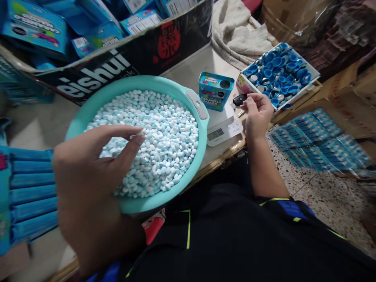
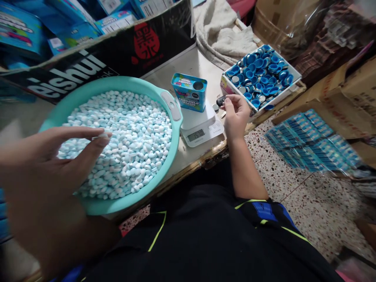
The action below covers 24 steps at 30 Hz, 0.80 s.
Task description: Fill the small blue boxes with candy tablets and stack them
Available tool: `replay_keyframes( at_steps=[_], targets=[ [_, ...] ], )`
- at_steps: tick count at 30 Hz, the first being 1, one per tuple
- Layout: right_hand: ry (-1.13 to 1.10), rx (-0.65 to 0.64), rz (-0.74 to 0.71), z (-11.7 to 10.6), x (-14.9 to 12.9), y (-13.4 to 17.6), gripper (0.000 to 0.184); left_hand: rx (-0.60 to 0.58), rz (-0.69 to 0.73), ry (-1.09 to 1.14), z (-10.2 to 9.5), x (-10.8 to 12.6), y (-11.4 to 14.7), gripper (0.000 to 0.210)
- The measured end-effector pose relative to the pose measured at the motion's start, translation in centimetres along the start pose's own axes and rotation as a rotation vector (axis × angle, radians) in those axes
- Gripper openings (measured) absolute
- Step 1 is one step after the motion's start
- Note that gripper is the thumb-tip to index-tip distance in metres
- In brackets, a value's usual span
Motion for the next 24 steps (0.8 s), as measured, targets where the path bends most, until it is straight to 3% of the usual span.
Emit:
replay_keyframes(
  at_steps=[6,10,13,19,24],
  targets=[
    [0.052,-0.08,-0.023,0.4,-0.5,0.2,0.017,-0.049,0.039,0.069,0.4,-0.1,-0.2,0.02],
    [0.053,-0.04,-0.021,0.4,-0.4,0.1,0.014,-0.07,0.126,0.151,0.6,0.1,-0.3,0.013],
    [0.04,-0.002,-0.004,0.4,0.3,-0.3,0.013,-0.009,0.166,0.174,0.3,0.0,-0.3,0.006],
    [0.071,0.018,0.042,0.5,1.1,-1.0,0.01,0.09,0.212,0.225,0.2,-0.3,-0.1,0.014],
    [0.082,0.131,0.2,-0.7,0.8,-0.3,0.01,-0.043,0.234,0.32,0.6,0.2,0.6,0.008]
  ],
)
Point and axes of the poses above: each hand's wrist, its own y-axis away from the middle knuckle, its own z-axis out of the palm, x = y × z, the point moved 5 cm from there along -y, towards the middle knuckle, and after that the axes turned 3 degrees about -z, right-handed, at the moved point
